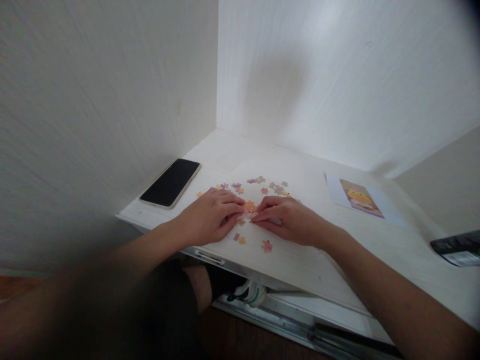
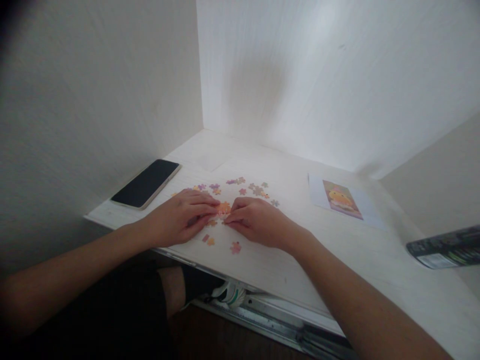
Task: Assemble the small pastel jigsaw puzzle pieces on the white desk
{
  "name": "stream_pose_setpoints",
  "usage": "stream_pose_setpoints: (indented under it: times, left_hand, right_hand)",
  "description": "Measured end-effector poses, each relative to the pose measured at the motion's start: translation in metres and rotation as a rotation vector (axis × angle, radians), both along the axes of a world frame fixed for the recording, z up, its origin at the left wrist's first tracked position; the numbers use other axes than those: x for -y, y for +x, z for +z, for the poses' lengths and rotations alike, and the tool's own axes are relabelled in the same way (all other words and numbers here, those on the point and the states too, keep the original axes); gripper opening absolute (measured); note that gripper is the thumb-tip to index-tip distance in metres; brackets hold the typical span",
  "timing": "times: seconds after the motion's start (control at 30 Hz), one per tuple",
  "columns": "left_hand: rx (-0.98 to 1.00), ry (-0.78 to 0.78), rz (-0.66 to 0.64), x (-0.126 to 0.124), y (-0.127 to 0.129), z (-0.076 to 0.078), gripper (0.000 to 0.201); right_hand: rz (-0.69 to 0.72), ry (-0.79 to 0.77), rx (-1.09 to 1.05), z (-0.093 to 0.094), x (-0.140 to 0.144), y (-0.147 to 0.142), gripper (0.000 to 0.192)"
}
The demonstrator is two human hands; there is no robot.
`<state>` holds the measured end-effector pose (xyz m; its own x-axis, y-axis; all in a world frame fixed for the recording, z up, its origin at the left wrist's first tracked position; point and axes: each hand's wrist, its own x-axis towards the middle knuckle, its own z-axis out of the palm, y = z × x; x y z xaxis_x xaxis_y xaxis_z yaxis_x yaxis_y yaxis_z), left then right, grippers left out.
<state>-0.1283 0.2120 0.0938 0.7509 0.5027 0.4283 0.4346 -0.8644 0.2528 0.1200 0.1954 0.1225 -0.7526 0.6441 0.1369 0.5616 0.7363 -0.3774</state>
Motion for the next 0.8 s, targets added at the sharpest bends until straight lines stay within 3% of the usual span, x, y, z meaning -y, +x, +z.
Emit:
stream_pose_setpoints:
  times: [0.5,0.67,0.8]
  left_hand:
    - [-0.021,-0.009,0.000,-0.0007,0.0007,0.0005,0.025]
    - [-0.025,-0.009,-0.010,-0.0012,0.0007,-0.0004,0.026]
    - [-0.024,-0.007,-0.007,-0.0013,0.0002,-0.0013,0.026]
  right_hand:
    - [-0.005,0.010,0.059,0.0051,0.0041,0.0000,0.022]
    - [-0.071,0.042,-0.002,0.0008,-0.0019,0.0042,0.019]
    - [-0.046,0.013,-0.031,-0.0034,-0.0047,0.0046,0.019]
